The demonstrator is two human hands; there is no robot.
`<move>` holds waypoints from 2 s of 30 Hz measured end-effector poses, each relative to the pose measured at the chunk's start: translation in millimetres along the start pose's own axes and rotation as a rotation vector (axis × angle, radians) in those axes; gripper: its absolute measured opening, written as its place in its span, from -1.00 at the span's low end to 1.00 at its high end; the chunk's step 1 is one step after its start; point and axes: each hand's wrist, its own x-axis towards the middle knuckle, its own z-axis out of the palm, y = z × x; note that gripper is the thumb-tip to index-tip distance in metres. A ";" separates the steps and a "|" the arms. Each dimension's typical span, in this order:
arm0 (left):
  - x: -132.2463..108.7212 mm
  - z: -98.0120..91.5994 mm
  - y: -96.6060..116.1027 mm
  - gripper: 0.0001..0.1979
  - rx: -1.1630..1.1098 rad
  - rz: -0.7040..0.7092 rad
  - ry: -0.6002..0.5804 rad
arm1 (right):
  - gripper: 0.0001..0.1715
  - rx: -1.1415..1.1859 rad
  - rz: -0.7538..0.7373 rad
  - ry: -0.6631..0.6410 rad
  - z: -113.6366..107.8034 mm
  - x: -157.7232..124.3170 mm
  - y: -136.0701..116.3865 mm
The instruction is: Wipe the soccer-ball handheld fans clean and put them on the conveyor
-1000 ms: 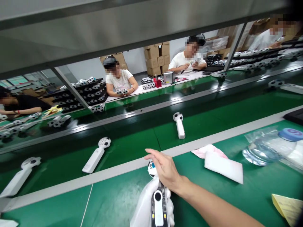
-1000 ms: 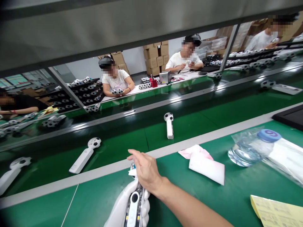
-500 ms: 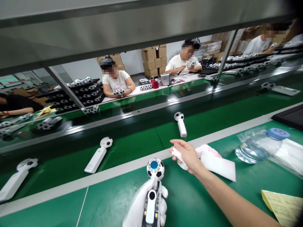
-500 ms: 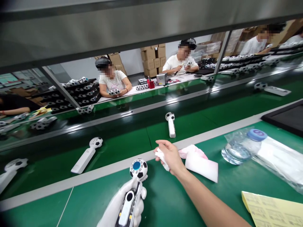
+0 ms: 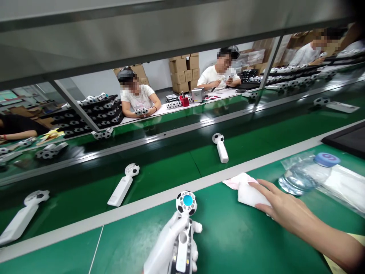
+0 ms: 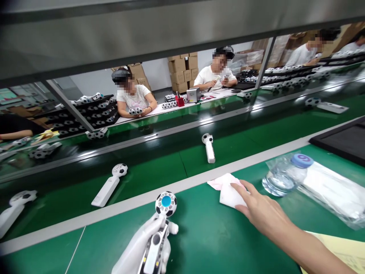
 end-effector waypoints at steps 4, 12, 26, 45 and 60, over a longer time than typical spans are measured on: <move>22.0 10.4 4.6 -0.70 0.048 0.003 0.017 | -0.34 -0.042 -0.110 -0.003 0.0 -4.1 -1.5; 17.9 11.1 6.3 -0.70 0.131 -0.009 0.061 | -0.39 -0.074 -0.277 -0.061 -7.5 -9.0 -3.4; 36.7 25.5 4.3 -0.30 0.295 -0.074 0.208 | -0.27 0.255 -0.535 -0.149 -49.6 2.4 -111.3; 21.3 17.0 11.5 -0.72 0.326 -0.086 0.156 | -0.22 0.118 -0.585 -0.238 -48.3 12.7 -123.7; 31.9 27.8 18.7 -0.13 0.352 -0.158 0.158 | -0.24 0.126 -0.561 -0.212 -56.5 9.9 -114.2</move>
